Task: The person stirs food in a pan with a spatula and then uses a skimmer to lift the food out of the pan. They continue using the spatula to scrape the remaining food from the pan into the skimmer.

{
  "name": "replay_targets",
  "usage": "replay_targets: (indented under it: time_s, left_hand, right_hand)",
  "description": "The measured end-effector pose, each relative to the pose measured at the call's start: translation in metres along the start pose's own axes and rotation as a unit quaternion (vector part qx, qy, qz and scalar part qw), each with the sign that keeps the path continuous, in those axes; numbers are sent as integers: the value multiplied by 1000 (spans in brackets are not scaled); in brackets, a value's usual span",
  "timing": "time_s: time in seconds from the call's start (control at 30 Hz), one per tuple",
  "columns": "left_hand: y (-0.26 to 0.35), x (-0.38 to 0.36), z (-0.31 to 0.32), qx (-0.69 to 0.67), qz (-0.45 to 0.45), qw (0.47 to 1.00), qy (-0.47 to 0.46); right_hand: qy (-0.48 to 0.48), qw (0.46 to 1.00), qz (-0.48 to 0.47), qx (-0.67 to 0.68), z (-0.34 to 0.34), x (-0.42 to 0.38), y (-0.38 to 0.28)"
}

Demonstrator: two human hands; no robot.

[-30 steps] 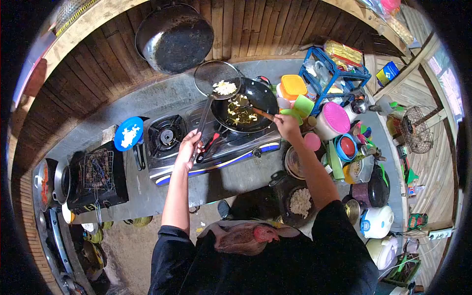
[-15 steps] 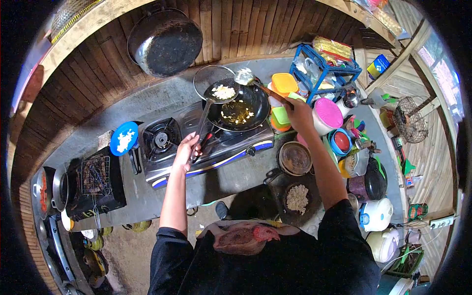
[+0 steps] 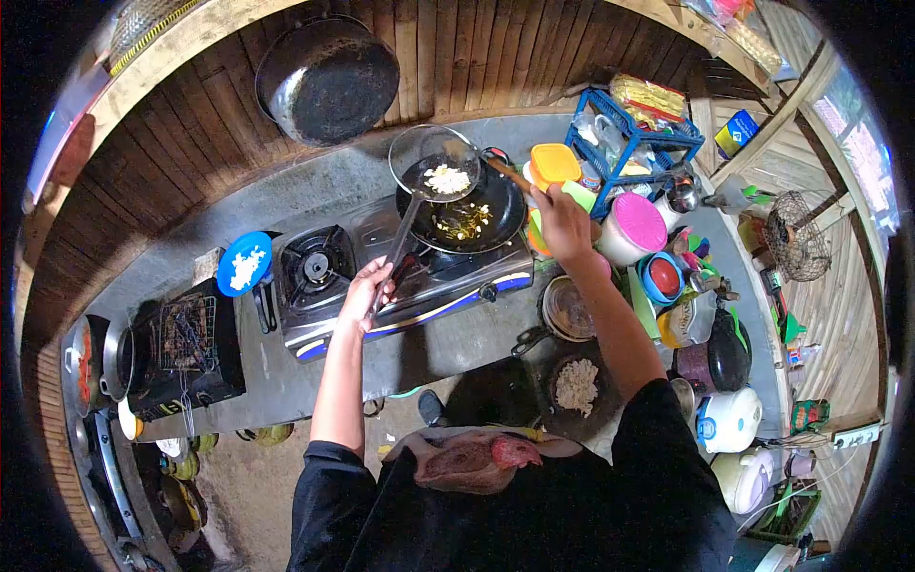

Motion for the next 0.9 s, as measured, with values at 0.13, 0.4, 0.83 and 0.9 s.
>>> replay_targets:
  time_s: [0.13,0.4,0.83,0.9]
  left_hand:
    - [0,-1,0,-2,3,1000,-5]
    - [3,0,-7,5,12,1000,21]
    - [3,3,-10,-16,18,1000,12]
    - [4,3,-9,-18,17,999,28]
  right_hand:
    - [-3,1000,14,10,-2,-2,-3]
    - [-50,981,172,79,-16,-8,49]
    - [-196,957,149,151,-8,10,82]
    - [-237,950,153,132,4,11,82]
Point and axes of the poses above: each hand's wrist, its own x-axis towards the middle knuckle, its own z-axis out of the palm, y = z × x, the point moved 5 cm from there along x, towards the middle knuckle, and after that the axes turned 13 degrees about -z, right-handed, at the moved point
